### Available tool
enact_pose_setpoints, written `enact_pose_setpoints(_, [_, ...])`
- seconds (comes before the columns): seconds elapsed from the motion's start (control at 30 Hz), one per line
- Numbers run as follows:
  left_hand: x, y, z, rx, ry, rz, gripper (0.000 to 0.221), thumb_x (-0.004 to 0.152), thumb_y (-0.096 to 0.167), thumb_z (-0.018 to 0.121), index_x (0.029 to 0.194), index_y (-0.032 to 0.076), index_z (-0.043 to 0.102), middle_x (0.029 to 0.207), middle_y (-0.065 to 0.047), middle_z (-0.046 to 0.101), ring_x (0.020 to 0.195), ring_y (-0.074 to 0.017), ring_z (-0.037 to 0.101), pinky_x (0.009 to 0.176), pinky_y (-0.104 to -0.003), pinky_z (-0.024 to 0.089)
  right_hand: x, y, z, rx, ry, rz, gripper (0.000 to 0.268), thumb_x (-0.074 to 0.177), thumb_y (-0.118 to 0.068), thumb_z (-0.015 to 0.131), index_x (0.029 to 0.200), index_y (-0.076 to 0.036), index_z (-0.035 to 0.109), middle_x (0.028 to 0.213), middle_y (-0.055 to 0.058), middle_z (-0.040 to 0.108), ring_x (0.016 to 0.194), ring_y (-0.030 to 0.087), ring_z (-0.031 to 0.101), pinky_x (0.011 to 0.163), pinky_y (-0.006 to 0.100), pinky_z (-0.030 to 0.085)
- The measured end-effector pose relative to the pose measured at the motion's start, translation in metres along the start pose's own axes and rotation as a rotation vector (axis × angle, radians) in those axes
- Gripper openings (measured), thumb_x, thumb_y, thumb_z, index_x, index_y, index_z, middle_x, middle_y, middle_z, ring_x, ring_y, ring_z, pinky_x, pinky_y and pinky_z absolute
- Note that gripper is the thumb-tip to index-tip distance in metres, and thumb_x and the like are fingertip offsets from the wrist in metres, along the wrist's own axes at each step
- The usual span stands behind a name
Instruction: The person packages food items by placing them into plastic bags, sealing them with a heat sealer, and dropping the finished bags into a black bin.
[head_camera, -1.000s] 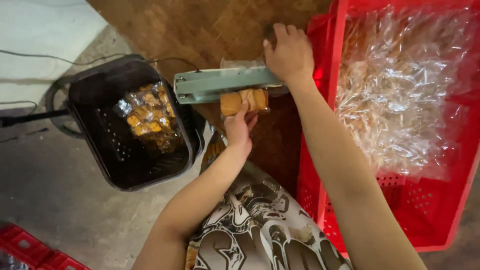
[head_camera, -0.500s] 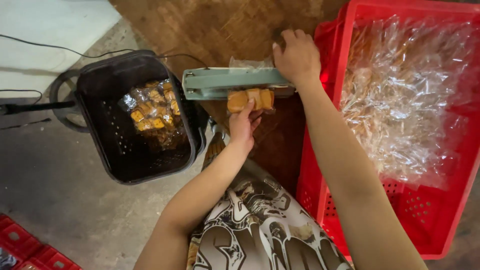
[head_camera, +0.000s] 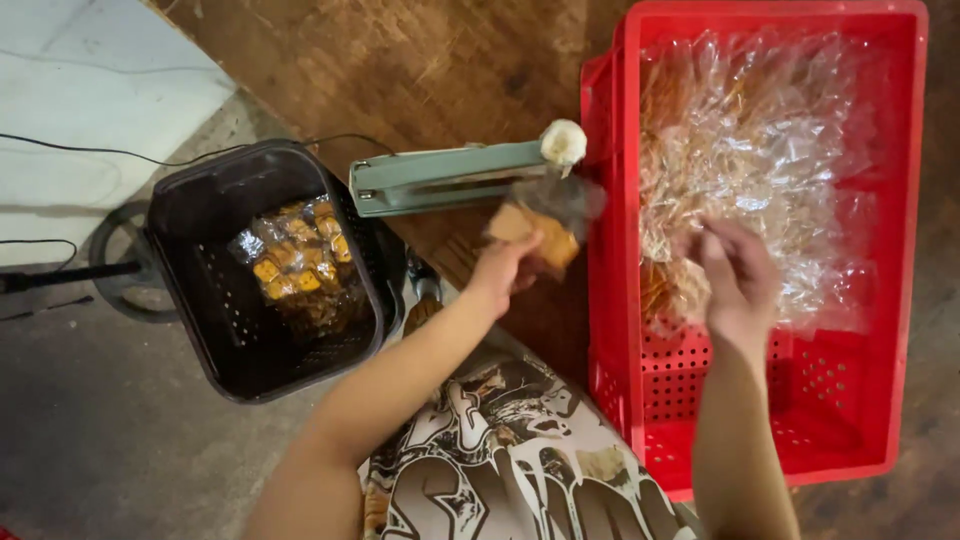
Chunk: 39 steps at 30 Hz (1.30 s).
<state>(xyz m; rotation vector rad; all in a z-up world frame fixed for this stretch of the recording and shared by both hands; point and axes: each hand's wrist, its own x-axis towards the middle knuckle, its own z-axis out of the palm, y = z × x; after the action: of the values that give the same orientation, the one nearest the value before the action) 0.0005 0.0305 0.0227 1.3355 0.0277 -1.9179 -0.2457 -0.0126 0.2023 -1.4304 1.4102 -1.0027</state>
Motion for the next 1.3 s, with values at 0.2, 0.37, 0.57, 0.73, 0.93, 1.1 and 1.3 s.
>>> enact_pose_setpoints(0.2, [-0.052, -0.020, -0.006, 0.124, -0.087, 0.184, 0.035, 0.084, 0.034, 0.079, 0.114, 0.018, 0.070, 0.108, 0.002, 0.074, 0.093, -0.0095, 0.070, 0.076, -0.028, 0.053, -0.044, 0.074, -0.070, 0.035, 0.221, 0.239, 0.022, 0.110, -0.009, 0.059, 0.129, 0.002, 0.063, 0.112, 0.012, 0.072, 0.101, 0.020, 0.071, 0.094, 0.033, 0.057])
enact_pose_setpoints(0.37, [-0.089, 0.001, -0.056, 0.234, 0.125, 0.428, 0.044, 0.086, 0.032, 0.078, 0.120, 0.006, 0.070, 0.112, -0.002, 0.076, 0.100, -0.0165, 0.073, 0.090, -0.031, 0.056, -0.060, 0.092, -0.089, -0.368, 0.025, 0.326, 0.031, 0.102, -0.006, 0.061, 0.131, 0.003, 0.063, 0.115, 0.015, 0.073, 0.102, 0.021, 0.071, 0.090, 0.032, 0.055])
enact_pose_setpoints(0.57, [-0.109, 0.017, -0.193, -0.175, 0.558, 0.484, 0.028, 0.099, 0.022, 0.076, 0.121, 0.013, 0.061, 0.106, -0.004, 0.065, 0.090, -0.0171, 0.063, 0.070, -0.030, 0.049, -0.067, 0.099, -0.100, -0.270, -0.017, 0.160, 0.031, 0.099, -0.005, 0.057, 0.128, 0.001, 0.066, 0.119, 0.013, 0.074, 0.111, 0.019, 0.070, 0.096, 0.030, 0.055])
enact_pose_setpoints(0.73, [-0.095, -0.003, -0.213, -0.409, 0.508, 0.391, 0.024, 0.096, 0.025, 0.067, 0.119, 0.017, 0.063, 0.107, -0.002, 0.072, 0.087, -0.0157, 0.069, 0.069, -0.027, 0.052, -0.061, 0.090, -0.078, -0.464, -0.048, 0.387, 0.037, 0.093, -0.011, 0.063, 0.129, -0.005, 0.069, 0.116, 0.012, 0.075, 0.103, 0.022, 0.072, 0.086, 0.034, 0.057])
enact_pose_setpoints(0.93, [-0.080, -0.020, -0.140, -0.179, 0.284, 0.361, 0.027, 0.098, 0.021, 0.066, 0.123, 0.013, 0.063, 0.113, -0.007, 0.071, 0.087, -0.0152, 0.069, 0.071, -0.028, 0.054, -0.065, 0.092, -0.054, -0.918, 0.059, 0.015, 0.053, 0.088, -0.026, 0.075, 0.133, 0.002, 0.066, 0.127, 0.026, 0.065, 0.108, 0.038, 0.064, 0.082, 0.045, 0.056])
enact_pose_setpoints(1.1, [-0.086, -0.014, -0.122, -0.154, 0.235, 0.356, 0.026, 0.099, 0.022, 0.067, 0.123, 0.012, 0.063, 0.114, -0.006, 0.070, 0.088, -0.0134, 0.069, 0.071, -0.027, 0.053, -0.075, 0.106, -0.053, -0.886, 0.016, 0.501, 0.043, 0.093, -0.045, 0.074, 0.116, -0.009, 0.074, 0.107, 0.012, 0.076, 0.097, 0.028, 0.073, 0.085, 0.044, 0.056])
enact_pose_setpoints(1.3, [-0.084, -0.007, -0.098, -0.090, 0.095, 0.365, 0.036, 0.095, 0.009, 0.061, 0.131, 0.008, 0.057, 0.115, -0.010, 0.070, 0.093, -0.0178, 0.069, 0.076, -0.029, 0.054, -0.078, 0.119, -0.047, -0.749, 0.041, 0.285, 0.023, 0.095, -0.028, 0.072, 0.102, -0.007, 0.078, 0.103, 0.012, 0.075, 0.088, 0.026, 0.073, 0.079, 0.039, 0.056])
